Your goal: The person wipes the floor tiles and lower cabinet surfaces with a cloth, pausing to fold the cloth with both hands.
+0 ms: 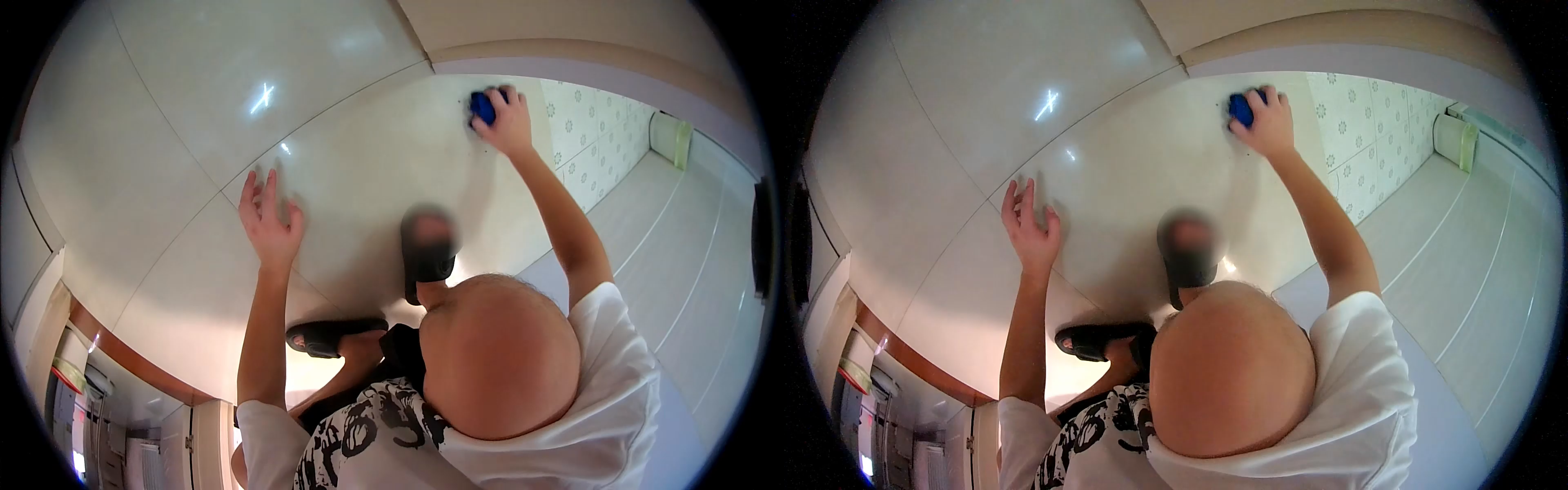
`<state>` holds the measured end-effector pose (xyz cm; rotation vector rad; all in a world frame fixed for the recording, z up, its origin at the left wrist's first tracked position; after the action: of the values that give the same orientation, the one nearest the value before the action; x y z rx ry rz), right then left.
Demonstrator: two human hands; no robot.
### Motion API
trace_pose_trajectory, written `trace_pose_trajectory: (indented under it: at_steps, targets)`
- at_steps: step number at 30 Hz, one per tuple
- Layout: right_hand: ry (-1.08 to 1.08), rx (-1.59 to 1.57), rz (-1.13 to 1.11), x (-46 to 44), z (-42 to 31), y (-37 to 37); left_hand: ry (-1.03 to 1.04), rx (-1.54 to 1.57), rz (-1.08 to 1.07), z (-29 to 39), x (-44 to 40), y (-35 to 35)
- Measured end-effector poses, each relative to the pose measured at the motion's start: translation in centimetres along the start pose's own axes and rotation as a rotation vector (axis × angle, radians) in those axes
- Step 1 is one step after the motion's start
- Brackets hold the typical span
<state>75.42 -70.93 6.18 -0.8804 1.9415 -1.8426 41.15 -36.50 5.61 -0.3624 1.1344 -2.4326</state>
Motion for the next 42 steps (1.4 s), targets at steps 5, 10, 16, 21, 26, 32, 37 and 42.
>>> trace_pose_trajectory:
  at_steps: [5, 10, 16, 21, 26, 32, 37, 42]
  targets:
    - [0.141, -0.036, -0.028, 8.0, -1.6, 1.8, 0.013, -0.02, 0.0, -0.5, 0.4, 0.6]
    - [0.239, -0.158, 0.066, 12.9, -4.1, 4.5, 0.024, -0.04, -0.017, -0.1, 0.5, 0.9]
    - [0.471, -0.42, 0.389, 16.8, -2.1, 5.5, 0.015, 0.045, 0.028, -0.1, 0.5, 0.8]
    - [0.37, -0.188, 0.266, 21.9, -1.5, 6.7, 0.019, 0.001, 0.059, -0.7, 0.5, 0.8]
    - [0.412, -0.346, 0.253, 18.9, -1.8, 7.7, 0.023, -0.001, 0.011, -0.5, 0.5, 0.7]
    - [0.399, -0.306, 0.267, 13.8, -4.7, 6.6, 0.012, -0.002, 0.047, -0.3, 0.0, 1.5]
    - [0.256, -0.323, 0.287, 8.2, -5.6, 5.6, 0.025, 0.024, 0.075, -0.1, -0.5, 1.8]
    - [-0.035, -0.306, 0.271, 1.8, -6.7, 3.9, 0.045, 0.018, 0.075, 0.2, -1.0, 1.5]
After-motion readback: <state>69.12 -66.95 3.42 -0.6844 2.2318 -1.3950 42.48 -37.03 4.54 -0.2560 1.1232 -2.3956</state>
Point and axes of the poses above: each hand's wrist, its own x-axis away from the middle knuckle, its own y-axis out of the palm, z = x × y, the point moved 1 cm from there along -x, towards the middle knuckle, and after that the axes turned 5 degrees about -z, right-handed, at the moved point
